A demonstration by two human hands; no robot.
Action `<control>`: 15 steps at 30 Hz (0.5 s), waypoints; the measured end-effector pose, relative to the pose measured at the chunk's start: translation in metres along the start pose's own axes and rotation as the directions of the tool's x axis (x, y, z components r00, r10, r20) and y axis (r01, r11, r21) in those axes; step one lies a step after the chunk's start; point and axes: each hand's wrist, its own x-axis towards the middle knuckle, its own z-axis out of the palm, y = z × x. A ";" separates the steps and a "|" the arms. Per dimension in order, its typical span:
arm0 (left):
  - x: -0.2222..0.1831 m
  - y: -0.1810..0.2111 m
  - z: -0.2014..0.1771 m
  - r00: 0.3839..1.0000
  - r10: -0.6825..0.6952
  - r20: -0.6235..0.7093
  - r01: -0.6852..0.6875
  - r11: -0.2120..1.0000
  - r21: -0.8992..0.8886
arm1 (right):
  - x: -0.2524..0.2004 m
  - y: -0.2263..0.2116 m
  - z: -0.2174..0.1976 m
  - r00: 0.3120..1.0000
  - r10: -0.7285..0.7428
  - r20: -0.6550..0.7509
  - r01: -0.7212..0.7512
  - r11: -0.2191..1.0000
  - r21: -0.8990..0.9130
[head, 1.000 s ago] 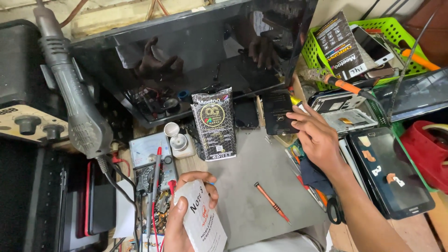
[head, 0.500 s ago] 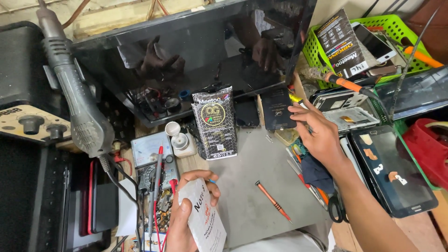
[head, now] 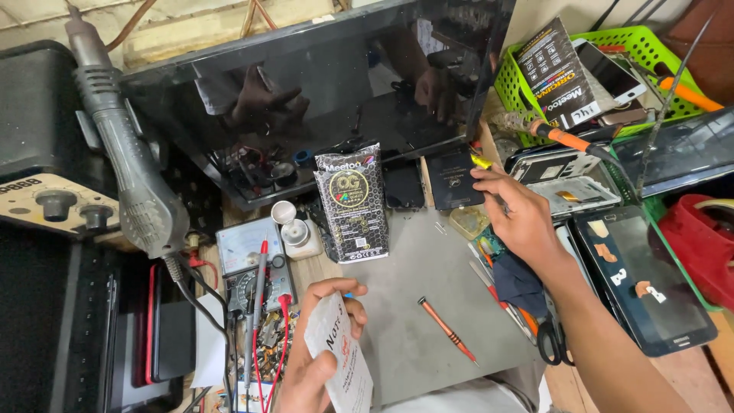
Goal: Unboxing a replacement mobile phone screen from shipping packaging and bubble wrap for inspection.
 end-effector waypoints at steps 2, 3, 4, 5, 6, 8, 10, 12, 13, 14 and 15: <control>-0.002 0.001 0.003 1.000 -0.003 0.031 0.001 0.999 0.046 | -0.001 -0.002 -0.002 1.000 0.007 -0.005 -0.007 1.000 -0.018; -0.005 0.003 0.008 0.999 0.040 0.021 -0.042 0.992 0.118 | -0.001 -0.004 -0.003 1.000 0.012 -0.019 -0.012 0.999 -0.038; -0.007 0.005 0.012 0.996 0.083 0.014 -0.085 0.978 0.189 | -0.002 -0.006 -0.004 0.999 0.017 -0.033 -0.018 0.998 -0.057; -0.008 0.004 0.020 0.996 0.086 0.000 -0.084 0.977 0.195 | -0.004 -0.014 -0.010 1.000 0.012 -0.025 -0.013 0.999 -0.044; -0.008 0.003 0.027 0.945 0.323 0.056 -0.323 0.887 0.330 | -0.007 -0.023 -0.016 0.996 0.009 -0.086 -0.018 0.995 -0.097; -0.007 0.010 0.040 0.835 0.536 0.126 -0.527 0.713 0.462 | -0.007 -0.051 -0.021 0.991 -0.008 -0.135 -0.010 0.992 -0.129; -0.002 0.024 0.051 0.688 0.667 0.288 -0.665 0.419 0.618 | -0.007 -0.089 -0.027 0.961 0.082 -0.265 -0.078 0.997 0.026; 0.007 0.017 0.042 0.671 0.643 0.368 -0.696 0.377 0.611 | -0.011 -0.105 -0.024 0.962 0.078 -0.261 -0.056 0.994 0.090; 0.013 0.014 0.037 0.649 0.610 0.455 -0.734 0.341 0.588 | -0.014 -0.113 -0.023 0.960 0.078 -0.269 -0.040 0.989 0.143; 0.013 0.014 0.039 0.650 0.610 0.453 -0.731 0.338 0.593 | -0.017 -0.116 -0.022 0.961 0.077 -0.267 -0.038 0.988 0.149; 0.014 0.015 0.041 0.644 0.609 0.464 -0.740 0.339 0.581 | -0.020 -0.120 -0.020 0.964 0.120 -0.236 -0.073 0.977 0.198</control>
